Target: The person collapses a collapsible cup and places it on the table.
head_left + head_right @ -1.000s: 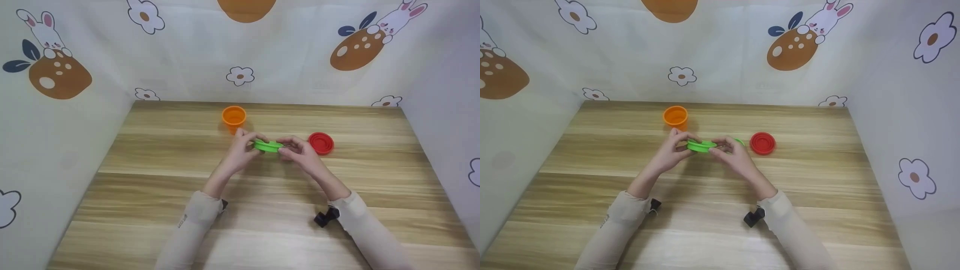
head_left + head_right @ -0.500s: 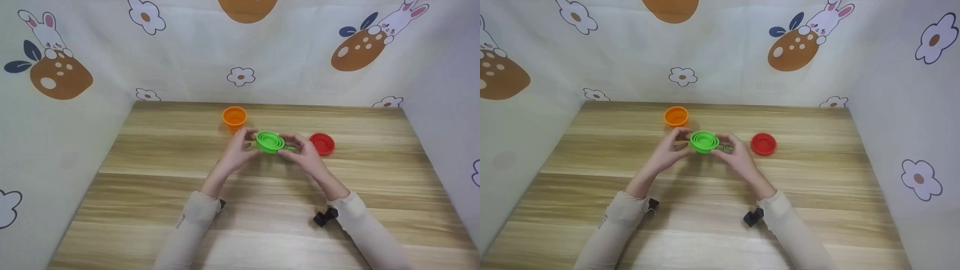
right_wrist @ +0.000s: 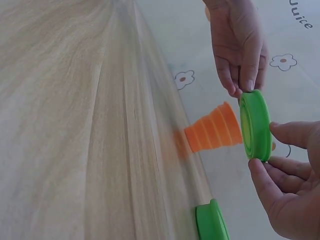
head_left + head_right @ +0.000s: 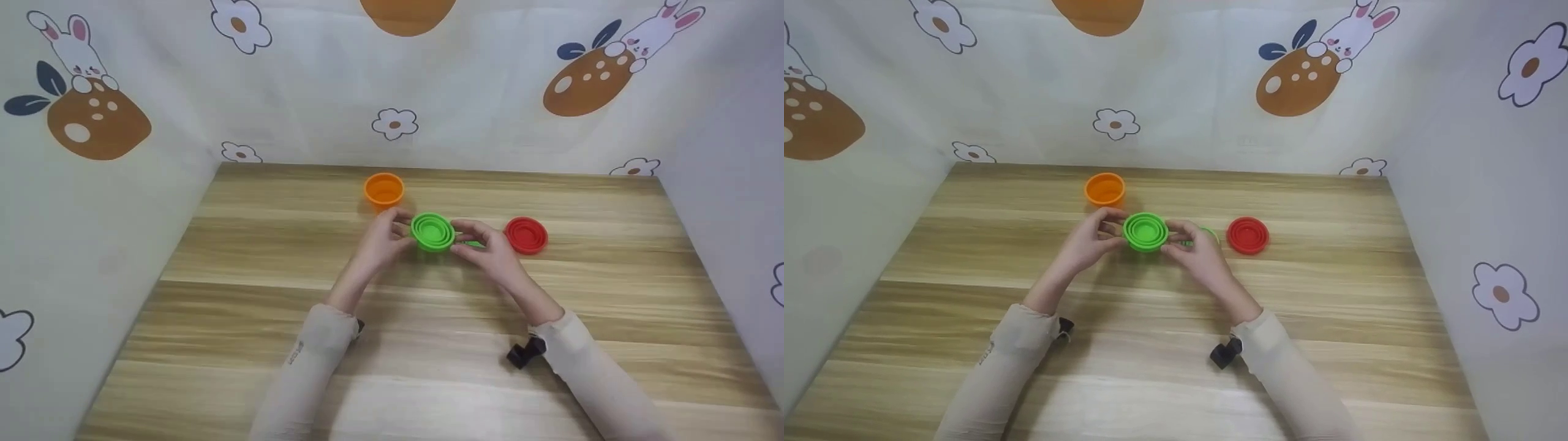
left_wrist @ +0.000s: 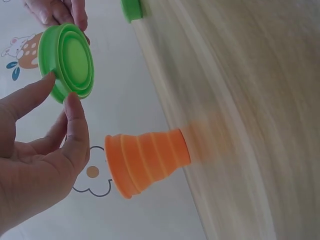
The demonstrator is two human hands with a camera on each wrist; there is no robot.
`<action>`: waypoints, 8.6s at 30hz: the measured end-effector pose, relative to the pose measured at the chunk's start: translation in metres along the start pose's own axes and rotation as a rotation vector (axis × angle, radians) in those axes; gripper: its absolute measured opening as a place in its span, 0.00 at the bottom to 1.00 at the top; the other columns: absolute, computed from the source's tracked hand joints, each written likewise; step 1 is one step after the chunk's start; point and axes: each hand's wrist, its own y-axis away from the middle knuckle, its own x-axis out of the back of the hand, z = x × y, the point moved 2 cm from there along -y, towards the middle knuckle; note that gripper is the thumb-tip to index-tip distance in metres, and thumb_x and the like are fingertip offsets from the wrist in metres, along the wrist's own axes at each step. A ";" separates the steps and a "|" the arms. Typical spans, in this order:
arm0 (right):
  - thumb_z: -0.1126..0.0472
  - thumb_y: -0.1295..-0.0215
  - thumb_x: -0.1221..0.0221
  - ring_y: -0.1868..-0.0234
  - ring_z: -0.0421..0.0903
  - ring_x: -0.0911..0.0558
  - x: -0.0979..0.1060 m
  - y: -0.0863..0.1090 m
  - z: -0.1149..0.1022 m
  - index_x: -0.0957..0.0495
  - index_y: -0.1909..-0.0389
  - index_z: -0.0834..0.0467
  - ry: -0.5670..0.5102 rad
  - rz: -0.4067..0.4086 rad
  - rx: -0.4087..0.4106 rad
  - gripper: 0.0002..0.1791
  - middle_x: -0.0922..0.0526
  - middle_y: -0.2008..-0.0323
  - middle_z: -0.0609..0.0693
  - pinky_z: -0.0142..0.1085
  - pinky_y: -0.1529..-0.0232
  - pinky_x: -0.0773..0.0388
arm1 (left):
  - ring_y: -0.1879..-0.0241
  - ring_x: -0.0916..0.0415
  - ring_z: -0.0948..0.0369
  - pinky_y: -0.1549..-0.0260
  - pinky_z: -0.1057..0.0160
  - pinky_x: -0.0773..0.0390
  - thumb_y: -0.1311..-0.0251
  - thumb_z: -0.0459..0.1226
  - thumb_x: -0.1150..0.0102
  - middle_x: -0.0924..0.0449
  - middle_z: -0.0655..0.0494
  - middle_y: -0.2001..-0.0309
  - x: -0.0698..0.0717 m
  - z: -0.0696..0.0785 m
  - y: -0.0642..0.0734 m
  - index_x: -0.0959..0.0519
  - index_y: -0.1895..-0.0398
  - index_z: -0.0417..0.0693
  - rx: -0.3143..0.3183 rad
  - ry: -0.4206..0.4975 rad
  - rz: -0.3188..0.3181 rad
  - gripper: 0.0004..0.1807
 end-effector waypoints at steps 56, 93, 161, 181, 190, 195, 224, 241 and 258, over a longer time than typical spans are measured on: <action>0.67 0.32 0.45 0.30 0.65 0.32 -0.013 0.008 0.008 0.45 0.28 0.70 -0.102 -0.229 -0.214 0.34 0.38 0.28 0.70 0.43 0.36 0.23 | 0.37 0.26 0.44 0.33 0.50 0.28 0.40 0.26 0.42 0.24 0.34 0.39 -0.004 -0.026 0.000 0.30 0.37 0.28 0.188 -0.086 -0.214 0.26; 0.67 0.31 0.44 0.37 0.65 0.24 -0.007 0.003 0.003 0.35 0.35 0.74 -0.043 -0.163 -0.101 0.26 0.25 0.39 0.72 0.25 0.47 0.21 | 0.37 0.29 0.49 0.37 0.55 0.24 0.40 0.30 0.35 0.29 0.45 0.40 0.040 -0.011 -0.011 0.24 0.42 0.42 -0.032 0.014 0.378 0.21; 0.70 0.34 0.41 0.38 0.62 0.23 -0.015 -0.026 -0.019 0.28 0.42 0.72 -0.042 0.036 0.052 0.21 0.23 0.40 0.68 0.47 0.34 0.24 | 0.32 0.32 0.49 0.32 0.53 0.28 0.44 0.37 0.28 0.32 0.44 0.30 0.023 -0.004 -0.019 0.37 0.29 0.41 0.064 0.136 0.070 0.40; 0.68 0.35 0.37 0.39 0.56 0.21 -0.006 -0.019 -0.018 0.24 0.45 0.68 -0.080 0.076 0.120 0.19 0.20 0.43 0.63 0.40 0.40 0.20 | 0.45 0.20 0.51 0.43 0.51 0.19 0.39 0.53 0.35 0.20 0.42 0.42 0.009 -0.003 -0.018 0.24 0.39 0.37 0.159 0.119 -0.087 0.34; 0.66 0.35 0.36 0.41 0.54 0.20 -0.004 -0.017 -0.018 0.21 0.49 0.67 -0.071 0.071 0.133 0.16 0.18 0.46 0.62 0.49 0.39 0.21 | 0.53 0.17 0.55 0.45 0.52 0.17 0.36 0.53 0.38 0.16 0.43 0.48 0.007 -0.006 -0.018 0.19 0.47 0.39 0.206 0.153 -0.107 0.27; 0.66 0.36 0.35 0.43 0.48 0.19 -0.005 -0.018 -0.016 0.21 0.50 0.67 -0.074 0.069 0.132 0.15 0.17 0.48 0.61 0.45 0.40 0.20 | 0.61 0.19 0.59 0.45 0.48 0.18 0.35 0.55 0.40 0.15 0.45 0.53 0.008 -0.006 -0.017 0.17 0.49 0.39 0.223 0.123 -0.101 0.28; 0.63 0.34 0.36 0.50 0.40 0.18 0.002 -0.017 -0.014 0.24 0.48 0.68 -0.137 0.112 0.004 0.17 0.18 0.50 0.55 0.31 0.49 0.17 | 0.36 0.25 0.52 0.36 0.51 0.24 0.31 0.56 0.47 0.25 0.43 0.34 0.007 -0.002 -0.011 0.31 0.31 0.37 0.112 0.090 -0.196 0.37; 0.69 0.32 0.41 0.55 0.39 0.16 0.001 -0.013 -0.012 0.27 0.46 0.71 -0.241 0.040 -0.011 0.17 0.18 0.56 0.47 0.37 0.48 0.15 | 0.52 0.18 0.53 0.44 0.57 0.19 0.37 0.37 0.35 0.15 0.42 0.52 0.006 0.007 -0.011 0.20 0.51 0.37 -0.076 0.137 -0.098 0.15; 0.63 0.37 0.34 0.53 0.45 0.19 0.003 -0.011 -0.013 0.21 0.50 0.65 0.019 0.035 0.035 0.17 0.18 0.52 0.56 0.33 0.46 0.21 | 0.52 0.19 0.51 0.47 0.57 0.18 0.37 0.34 0.38 0.17 0.41 0.52 0.002 0.008 -0.010 0.21 0.52 0.36 -0.052 0.066 -0.134 0.13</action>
